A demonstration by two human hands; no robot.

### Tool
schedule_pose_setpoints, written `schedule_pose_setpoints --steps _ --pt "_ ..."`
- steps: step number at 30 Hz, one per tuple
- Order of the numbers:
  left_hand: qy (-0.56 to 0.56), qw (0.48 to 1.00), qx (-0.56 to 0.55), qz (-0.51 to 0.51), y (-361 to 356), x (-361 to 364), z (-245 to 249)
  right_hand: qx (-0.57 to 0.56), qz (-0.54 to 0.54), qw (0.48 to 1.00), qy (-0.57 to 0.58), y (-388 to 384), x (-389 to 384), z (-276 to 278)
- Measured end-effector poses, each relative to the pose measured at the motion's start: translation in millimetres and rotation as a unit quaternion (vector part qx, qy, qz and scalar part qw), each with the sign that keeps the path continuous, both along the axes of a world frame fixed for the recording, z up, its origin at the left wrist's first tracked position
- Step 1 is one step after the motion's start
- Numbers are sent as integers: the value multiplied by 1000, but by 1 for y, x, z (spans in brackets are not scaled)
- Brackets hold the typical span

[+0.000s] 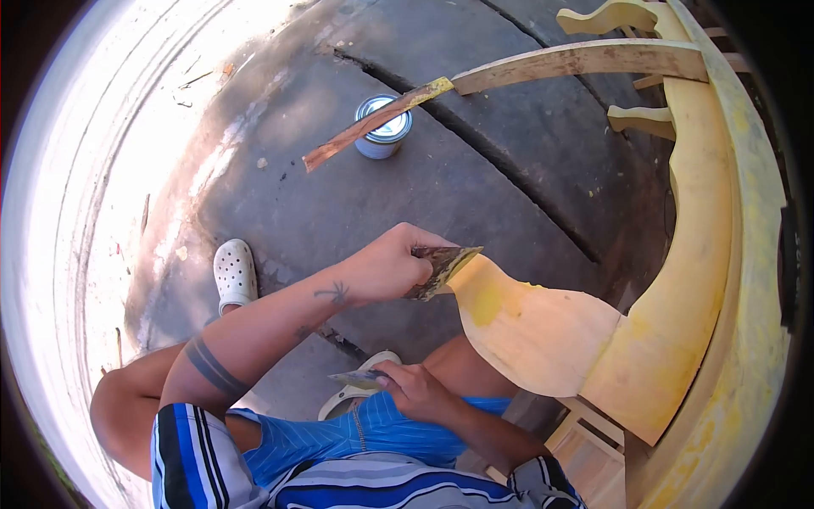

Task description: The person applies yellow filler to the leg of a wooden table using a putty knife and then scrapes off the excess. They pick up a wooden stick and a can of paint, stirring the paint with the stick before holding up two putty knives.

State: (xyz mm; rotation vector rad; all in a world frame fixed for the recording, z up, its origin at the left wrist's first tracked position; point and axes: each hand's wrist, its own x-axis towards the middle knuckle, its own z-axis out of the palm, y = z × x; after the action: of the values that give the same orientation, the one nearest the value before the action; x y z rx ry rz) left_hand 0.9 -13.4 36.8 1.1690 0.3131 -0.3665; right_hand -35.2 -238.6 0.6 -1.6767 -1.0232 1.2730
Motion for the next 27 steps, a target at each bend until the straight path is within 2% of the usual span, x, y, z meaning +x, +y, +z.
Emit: schedule_pose_setpoints --steps 2,4,8,11,14,18,19,22,25,27 --pt "24 996 -88 -8 -4 8 -21 7 -15 1000 -7 -6 -3 -1" --pt "29 993 -115 -22 -3 8 -25 -3 -24 1000 -3 -10 -5 2" --pt "8 992 -114 -47 -1 -2 5 1 -27 1000 -1 -10 -6 6" --pt "20 998 -11 -57 -11 -13 36 8 -1 1000 -4 -6 -4 10" --pt "-142 984 108 19 -34 -28 38 32 19 999 -8 -2 -4 4" --pt "-165 953 252 26 -53 -37 72 185 -40 972 -138 9 -7 1" --pt "-144 956 255 16 -56 -40 84 197 -43 971 -129 13 -5 2" --pt "-188 944 269 42 -69 -52 108 215 -50 973 -64 21 -5 9" --pt "-239 957 162 22 -52 -64 128 227 -72 970 53 30 1 19" --pt "-158 973 164 43 -24 -56 118 185 -66 977 79 32 2 18"
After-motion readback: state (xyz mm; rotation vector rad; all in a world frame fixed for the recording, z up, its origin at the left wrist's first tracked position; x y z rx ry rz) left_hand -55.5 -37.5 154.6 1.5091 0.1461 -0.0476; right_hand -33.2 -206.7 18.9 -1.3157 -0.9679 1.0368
